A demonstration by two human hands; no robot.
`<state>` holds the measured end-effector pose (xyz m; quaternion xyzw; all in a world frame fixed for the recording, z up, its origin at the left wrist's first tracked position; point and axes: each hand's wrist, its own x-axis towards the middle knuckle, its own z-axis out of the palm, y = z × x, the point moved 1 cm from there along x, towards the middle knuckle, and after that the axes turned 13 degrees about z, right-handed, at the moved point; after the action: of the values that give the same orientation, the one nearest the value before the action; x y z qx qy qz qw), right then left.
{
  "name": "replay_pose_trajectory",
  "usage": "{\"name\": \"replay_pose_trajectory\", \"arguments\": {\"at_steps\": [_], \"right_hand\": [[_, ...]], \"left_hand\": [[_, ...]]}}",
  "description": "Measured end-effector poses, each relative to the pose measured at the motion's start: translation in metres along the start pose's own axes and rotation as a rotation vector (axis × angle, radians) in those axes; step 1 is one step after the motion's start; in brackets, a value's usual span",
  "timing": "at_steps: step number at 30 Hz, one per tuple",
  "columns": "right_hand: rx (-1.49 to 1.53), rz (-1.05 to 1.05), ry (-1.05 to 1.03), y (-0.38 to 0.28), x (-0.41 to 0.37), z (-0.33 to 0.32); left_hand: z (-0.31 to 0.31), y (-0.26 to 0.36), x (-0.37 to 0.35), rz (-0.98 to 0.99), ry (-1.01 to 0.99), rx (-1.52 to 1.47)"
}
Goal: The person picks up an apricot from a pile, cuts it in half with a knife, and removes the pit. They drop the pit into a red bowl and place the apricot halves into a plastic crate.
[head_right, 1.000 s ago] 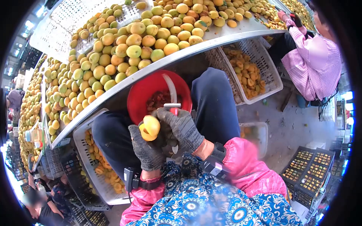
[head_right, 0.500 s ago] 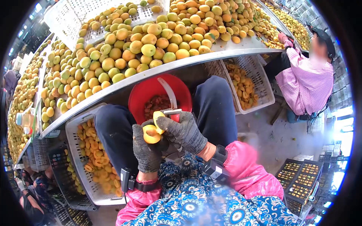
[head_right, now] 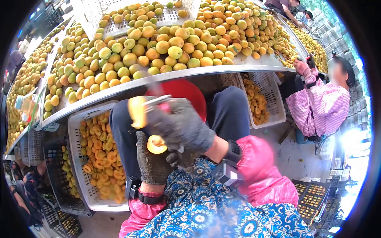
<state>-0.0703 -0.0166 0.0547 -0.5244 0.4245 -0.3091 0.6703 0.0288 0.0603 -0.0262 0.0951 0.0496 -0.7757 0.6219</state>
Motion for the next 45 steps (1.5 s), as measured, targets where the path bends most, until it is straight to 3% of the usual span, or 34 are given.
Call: {"name": "replay_pose_trajectory", "arguments": {"at_steps": [1,2,4,6,7,10,12,13,18,20,21,23,26,27,29,30,32,33,34,35,36,37,38,39,40,42,43,45], "right_hand": [[-0.026,0.032,-0.088,-0.023,-0.002,0.015],[-0.042,-0.012,-0.043,-0.029,0.005,0.025],[0.154,0.111,-0.013,-0.035,0.01,0.022],[0.216,0.089,0.049,-0.027,0.015,0.025],[0.249,0.048,0.043,-0.018,0.016,0.023],[0.288,-0.02,0.144,0.005,0.019,0.023],[0.426,-0.041,0.222,0.013,0.017,0.019],[0.513,0.104,0.249,0.011,0.013,0.018],[0.633,0.247,0.161,0.02,0.018,-0.003],[0.828,0.397,0.022,0.028,0.022,-0.016],[0.869,0.404,-0.011,0.032,0.025,-0.022],[0.947,0.396,-0.07,0.035,0.028,-0.034],[1.042,0.368,-0.176,0.039,0.031,-0.052],[0.984,0.326,-0.143,0.038,0.031,-0.056],[0.934,0.279,-0.11,0.034,0.031,-0.065],[0.828,0.262,-0.106,0.027,0.03,-0.072],[0.731,0.243,-0.105,0.014,0.027,-0.082],[0.513,0.171,-0.026,0.008,0.025,-0.085],[0.292,0.097,0.054,0.004,0.024,-0.089],[0.088,0.032,0.174,0.019,0.03,-0.095],[0.093,0.025,0.17,0.029,0.033,-0.097],[0.011,-0.129,0.097,0.035,0.036,-0.096],[-0.071,-0.284,0.026,0.036,0.036,-0.097],[-0.314,-0.098,-0.075,0.029,0.031,-0.101],[-0.438,-0.149,-0.051,0.036,0.031,-0.101],[-0.365,-0.23,0.07,0.045,0.036,-0.098],[-0.36,-0.229,0.071,0.046,0.036,-0.099],[-0.308,-0.227,0.035,0.04,0.035,-0.1]], "left_hand": [[0.019,-0.002,-0.002,0.059,0.163,0.086],[0.029,-0.001,-0.004,0.119,0.326,0.171],[0.002,0.0,-0.006,0.164,0.29,0.226],[0.003,0.006,-0.008,0.005,0.137,0.184],[0.006,0.003,-0.01,0.031,0.246,0.272],[0.0,-0.003,-0.007,-0.005,0.188,0.181],[0.003,-0.007,-0.005,0.012,0.279,0.195],[-0.002,-0.009,-0.003,0.066,0.313,0.203],[0.009,-0.02,0.006,0.244,0.336,0.361],[0.011,-0.024,0.008,0.608,-0.053,1.336],[0.01,-0.025,0.011,0.599,-0.059,1.346],[0.008,-0.026,0.019,0.291,0.043,0.8],[0.021,-0.033,0.03,0.309,0.079,0.89],[0.024,-0.035,0.038,0.299,0.075,0.901],[0.023,-0.037,0.055,0.148,0.297,0.427],[0.021,-0.038,0.063,0.145,0.293,0.437],[0.018,-0.034,0.075,0.31,0.4,0.66],[0.025,-0.025,0.078,0.617,0.085,1.521],[0.014,-0.012,0.09,0.24,0.331,0.677],[0.007,0.004,0.096,0.159,0.193,0.68],[0.008,0.013,0.1,0.079,0.057,0.682],[0.008,0.01,0.105,0.085,0.055,0.694],[0.01,0.001,0.111,0.261,0.226,0.759],[0.01,-0.004,0.115,0.437,0.398,0.816],[0.012,-0.006,0.116,0.438,0.399,0.823],[0.023,-0.01,0.112,0.338,0.448,0.936],[0.03,-0.011,0.11,0.272,0.479,0.836],[0.034,-0.014,0.112,0.379,0.384,0.976]]}}
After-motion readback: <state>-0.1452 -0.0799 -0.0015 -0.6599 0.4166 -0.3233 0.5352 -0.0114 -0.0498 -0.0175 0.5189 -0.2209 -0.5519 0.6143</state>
